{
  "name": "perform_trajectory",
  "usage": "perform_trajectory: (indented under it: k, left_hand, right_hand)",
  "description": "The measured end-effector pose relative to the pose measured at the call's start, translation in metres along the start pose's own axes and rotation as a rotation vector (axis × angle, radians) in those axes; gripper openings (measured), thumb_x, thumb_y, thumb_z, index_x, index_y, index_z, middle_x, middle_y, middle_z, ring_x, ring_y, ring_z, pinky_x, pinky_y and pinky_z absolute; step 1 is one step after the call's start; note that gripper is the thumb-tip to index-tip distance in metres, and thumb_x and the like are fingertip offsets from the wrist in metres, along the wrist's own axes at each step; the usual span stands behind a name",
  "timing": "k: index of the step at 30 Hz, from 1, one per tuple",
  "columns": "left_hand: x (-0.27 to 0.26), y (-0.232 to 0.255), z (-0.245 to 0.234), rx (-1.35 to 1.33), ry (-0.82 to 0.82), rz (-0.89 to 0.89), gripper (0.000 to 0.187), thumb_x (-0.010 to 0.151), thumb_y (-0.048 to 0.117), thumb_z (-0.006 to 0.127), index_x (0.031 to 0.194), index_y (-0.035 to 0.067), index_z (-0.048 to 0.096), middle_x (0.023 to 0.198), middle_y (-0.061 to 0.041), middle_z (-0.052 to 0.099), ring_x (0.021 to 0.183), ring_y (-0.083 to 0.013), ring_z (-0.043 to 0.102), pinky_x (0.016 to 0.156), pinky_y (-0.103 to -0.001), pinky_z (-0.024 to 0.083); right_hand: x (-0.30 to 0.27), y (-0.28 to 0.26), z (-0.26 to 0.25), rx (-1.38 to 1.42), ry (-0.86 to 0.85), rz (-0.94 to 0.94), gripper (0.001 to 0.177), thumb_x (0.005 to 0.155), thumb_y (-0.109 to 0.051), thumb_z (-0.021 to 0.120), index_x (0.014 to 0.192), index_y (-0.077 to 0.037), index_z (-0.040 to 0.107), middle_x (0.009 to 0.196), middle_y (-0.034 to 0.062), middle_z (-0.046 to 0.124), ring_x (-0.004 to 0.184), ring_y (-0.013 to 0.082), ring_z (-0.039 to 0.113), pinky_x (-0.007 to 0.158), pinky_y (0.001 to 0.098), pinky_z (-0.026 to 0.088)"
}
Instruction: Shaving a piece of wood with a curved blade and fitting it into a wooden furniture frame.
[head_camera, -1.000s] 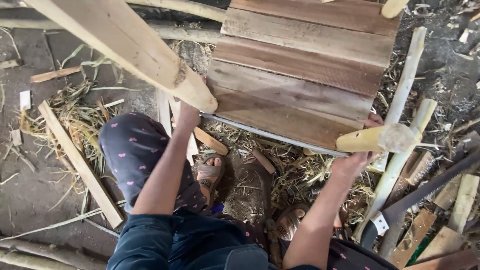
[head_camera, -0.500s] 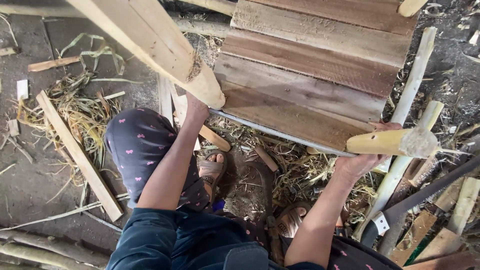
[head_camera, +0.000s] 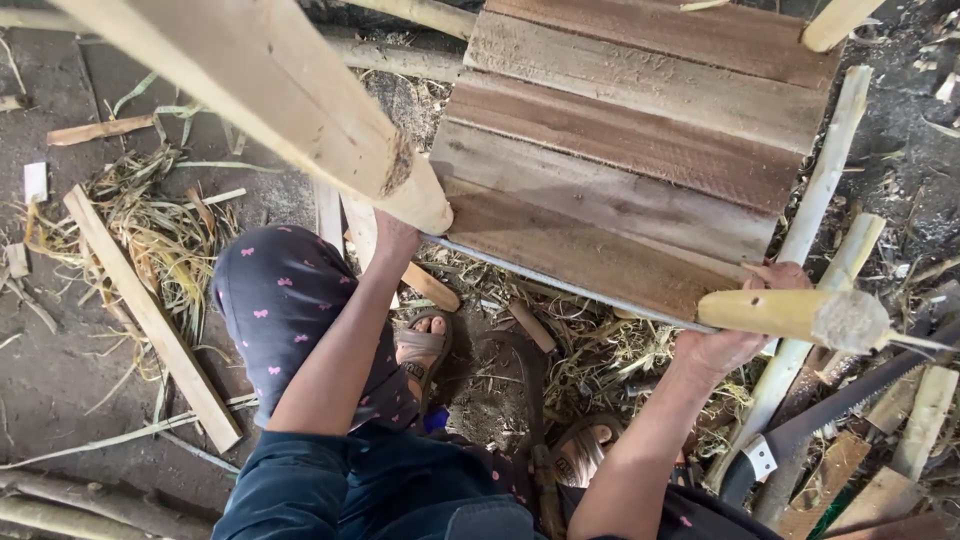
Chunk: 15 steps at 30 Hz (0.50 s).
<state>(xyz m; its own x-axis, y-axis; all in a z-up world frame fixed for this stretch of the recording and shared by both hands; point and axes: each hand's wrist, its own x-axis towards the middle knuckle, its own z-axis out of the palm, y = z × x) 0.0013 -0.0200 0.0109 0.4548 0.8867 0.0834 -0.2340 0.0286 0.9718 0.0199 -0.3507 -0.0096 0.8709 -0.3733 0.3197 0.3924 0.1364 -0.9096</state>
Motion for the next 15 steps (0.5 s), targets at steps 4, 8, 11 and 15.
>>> perform_trajectory:
  k: [4, 8, 11, 15]
  left_hand:
    - [0.0, -0.005, -0.002, 0.006, -0.015, -0.005, 0.017, 0.086, 0.002, 0.059, 0.103, 0.003, 0.062, 0.093, -0.008, 0.063, 0.085, -0.0167, 0.062, 0.08, -0.032, 0.054]
    - [0.0, -0.01, -0.006, 0.017, -0.024, -0.009, 0.017, 0.086, 0.002, 0.059, 0.103, 0.003, 0.062, 0.093, -0.008, 0.063, 0.085, -0.0167, 0.062, 0.08, -0.032, 0.054]
    - [0.002, -0.015, -0.007, 0.027, -0.03, -0.011, 0.017, 0.086, 0.002, 0.059, 0.103, 0.003, 0.062, 0.093, -0.008, 0.063, 0.085, -0.0167, 0.062, 0.079, -0.032, 0.054]
    - [0.003, -0.02, -0.012, 0.043, -0.032, -0.018, 0.017, 0.086, 0.002, 0.059, 0.103, 0.002, 0.062, 0.093, -0.008, 0.062, 0.085, -0.0168, 0.062, 0.079, -0.032, 0.054]
  right_hand:
    - [0.0, -0.004, 0.003, 0.037, 0.055, 0.034, 0.021, 0.091, -0.022, 0.058, 0.104, -0.017, 0.043, 0.104, -0.002, 0.042, 0.104, 0.0136, 0.041, 0.1, 0.0315, 0.032]
    - [0.001, -0.008, 0.007, -0.066, 0.048, 0.014, 0.022, 0.093, -0.032, 0.055, 0.098, -0.015, 0.041, 0.102, 0.0009, 0.04, 0.103, 0.015, 0.04, 0.093, 0.029, 0.034]
    - [0.002, -0.005, 0.006, -0.09, 0.076, 0.027, 0.024, 0.09, -0.033, 0.06, 0.095, -0.016, 0.045, 0.103, 0.0004, 0.042, 0.108, 0.0174, 0.041, 0.103, 0.0363, 0.03]
    - [0.002, -0.009, 0.008, -0.066, 0.059, 0.088, 0.017, 0.088, -0.028, 0.059, 0.091, -0.016, 0.046, 0.103, -0.0014, 0.039, 0.105, 0.015, 0.038, 0.1, 0.0347, 0.027]
